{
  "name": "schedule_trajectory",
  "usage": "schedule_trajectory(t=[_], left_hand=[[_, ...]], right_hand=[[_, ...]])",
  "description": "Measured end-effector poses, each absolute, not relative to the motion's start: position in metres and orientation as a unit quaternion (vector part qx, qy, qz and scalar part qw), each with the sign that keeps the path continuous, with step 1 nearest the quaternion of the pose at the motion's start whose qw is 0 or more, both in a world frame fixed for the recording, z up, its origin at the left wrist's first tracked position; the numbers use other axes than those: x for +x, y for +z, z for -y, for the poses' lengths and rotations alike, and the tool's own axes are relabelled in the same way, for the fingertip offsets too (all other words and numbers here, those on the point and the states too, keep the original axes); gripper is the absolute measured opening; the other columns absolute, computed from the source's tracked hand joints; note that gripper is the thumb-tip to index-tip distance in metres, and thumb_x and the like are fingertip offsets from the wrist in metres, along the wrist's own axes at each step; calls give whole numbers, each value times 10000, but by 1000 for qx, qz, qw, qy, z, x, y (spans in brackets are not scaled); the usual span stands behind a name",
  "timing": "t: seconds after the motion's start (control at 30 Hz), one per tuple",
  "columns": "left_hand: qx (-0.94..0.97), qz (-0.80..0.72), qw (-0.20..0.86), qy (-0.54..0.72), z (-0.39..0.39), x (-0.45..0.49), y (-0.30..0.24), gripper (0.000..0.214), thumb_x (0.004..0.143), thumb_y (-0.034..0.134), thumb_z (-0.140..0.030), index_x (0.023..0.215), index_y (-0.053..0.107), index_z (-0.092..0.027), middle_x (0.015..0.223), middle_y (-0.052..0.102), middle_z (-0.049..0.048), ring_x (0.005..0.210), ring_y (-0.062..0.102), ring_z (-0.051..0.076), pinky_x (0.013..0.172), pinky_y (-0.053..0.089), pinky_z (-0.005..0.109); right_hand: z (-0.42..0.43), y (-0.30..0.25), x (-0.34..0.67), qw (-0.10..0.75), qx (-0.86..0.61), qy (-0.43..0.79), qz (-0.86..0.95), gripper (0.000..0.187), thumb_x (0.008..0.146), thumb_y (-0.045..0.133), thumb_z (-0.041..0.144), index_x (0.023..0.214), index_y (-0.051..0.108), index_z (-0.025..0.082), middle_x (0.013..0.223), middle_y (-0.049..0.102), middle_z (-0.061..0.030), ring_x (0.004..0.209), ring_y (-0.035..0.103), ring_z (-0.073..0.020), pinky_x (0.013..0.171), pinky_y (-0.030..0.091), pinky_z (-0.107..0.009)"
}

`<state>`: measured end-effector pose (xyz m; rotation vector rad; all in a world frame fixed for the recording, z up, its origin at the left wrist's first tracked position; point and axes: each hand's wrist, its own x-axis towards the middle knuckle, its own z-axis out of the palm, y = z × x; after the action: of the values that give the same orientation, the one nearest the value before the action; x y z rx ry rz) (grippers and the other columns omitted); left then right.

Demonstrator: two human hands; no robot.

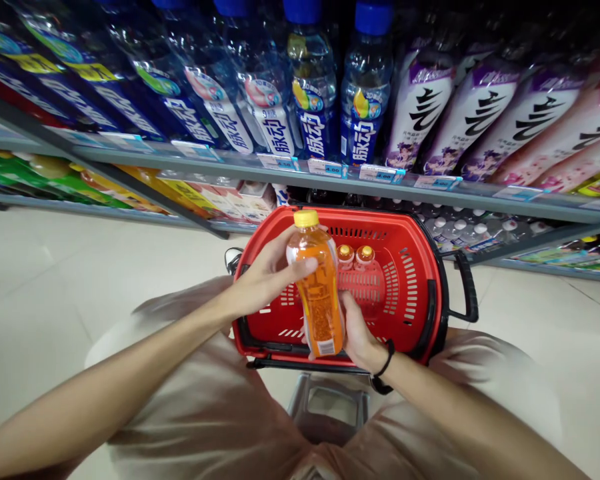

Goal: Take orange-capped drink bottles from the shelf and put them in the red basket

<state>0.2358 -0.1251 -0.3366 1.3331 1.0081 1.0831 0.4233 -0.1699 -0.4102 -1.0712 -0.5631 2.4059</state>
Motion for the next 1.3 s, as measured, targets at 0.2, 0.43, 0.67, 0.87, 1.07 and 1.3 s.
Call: schedule_trajectory(t=[0.2, 0.43, 0.67, 0.87, 1.07, 1.3], left_hand=[[731, -374, 399, 409, 138, 228, -329, 689, 832, 816, -380, 1411, 514, -159, 1259, 705, 133, 1072, 701, 287, 952, 549, 363], [763, -355, 332, 426, 145, 228, -332, 773, 768, 874, -519, 1361, 516, -177, 1309, 688, 147, 1111, 711, 287, 1015, 558, 364], [769, -406, 301, 391, 146, 233, -337, 784, 745, 893, -499, 1331, 474, -189, 1228, 706, 90, 1023, 731, 239, 938, 590, 332], [775, -431, 303, 348, 138, 225, -335, 587, 801, 840, -474, 1185, 524, -162, 1011, 727, 42, 800, 707, 181, 722, 571, 276], [758, -437, 389, 288, 130, 214, -336, 554, 842, 800, -440, 1277, 593, -168, 1119, 733, 73, 943, 723, 228, 829, 591, 323], [686, -438, 482, 325, 119, 205, -343, 473, 774, 851, -361, 1158, 669, -153, 1096, 743, 83, 944, 730, 226, 857, 621, 318]], right_hand=[[172, -421, 424, 205, -378, 868, 249, 739, 840, 456, 823, 914, 681, 124, 785, 697, -154, 778, 699, -272, 543, 586, -334], [166, -429, 431, 239, -389, 842, 288, 539, 848, 616, 679, 978, 677, 159, 839, 711, -104, 842, 709, -265, 687, 619, -396], [165, -444, 426, 251, -414, 826, 288, 557, 893, 536, 666, 1070, 662, 154, 864, 712, -100, 800, 695, -251, 680, 616, -405], [161, -435, 420, 179, -476, 823, 254, 589, 1025, 261, 590, 1050, 629, 130, 691, 661, -80, 558, 625, -185, 527, 565, -312], [162, -429, 415, 149, -452, 842, 254, 581, 1029, 215, 577, 947, 596, 146, 562, 590, -43, 448, 572, -176, 401, 506, -269], [172, -428, 410, 154, -462, 837, 249, 546, 1078, 149, 489, 993, 571, 154, 654, 632, -31, 471, 598, -167, 411, 546, -293]])
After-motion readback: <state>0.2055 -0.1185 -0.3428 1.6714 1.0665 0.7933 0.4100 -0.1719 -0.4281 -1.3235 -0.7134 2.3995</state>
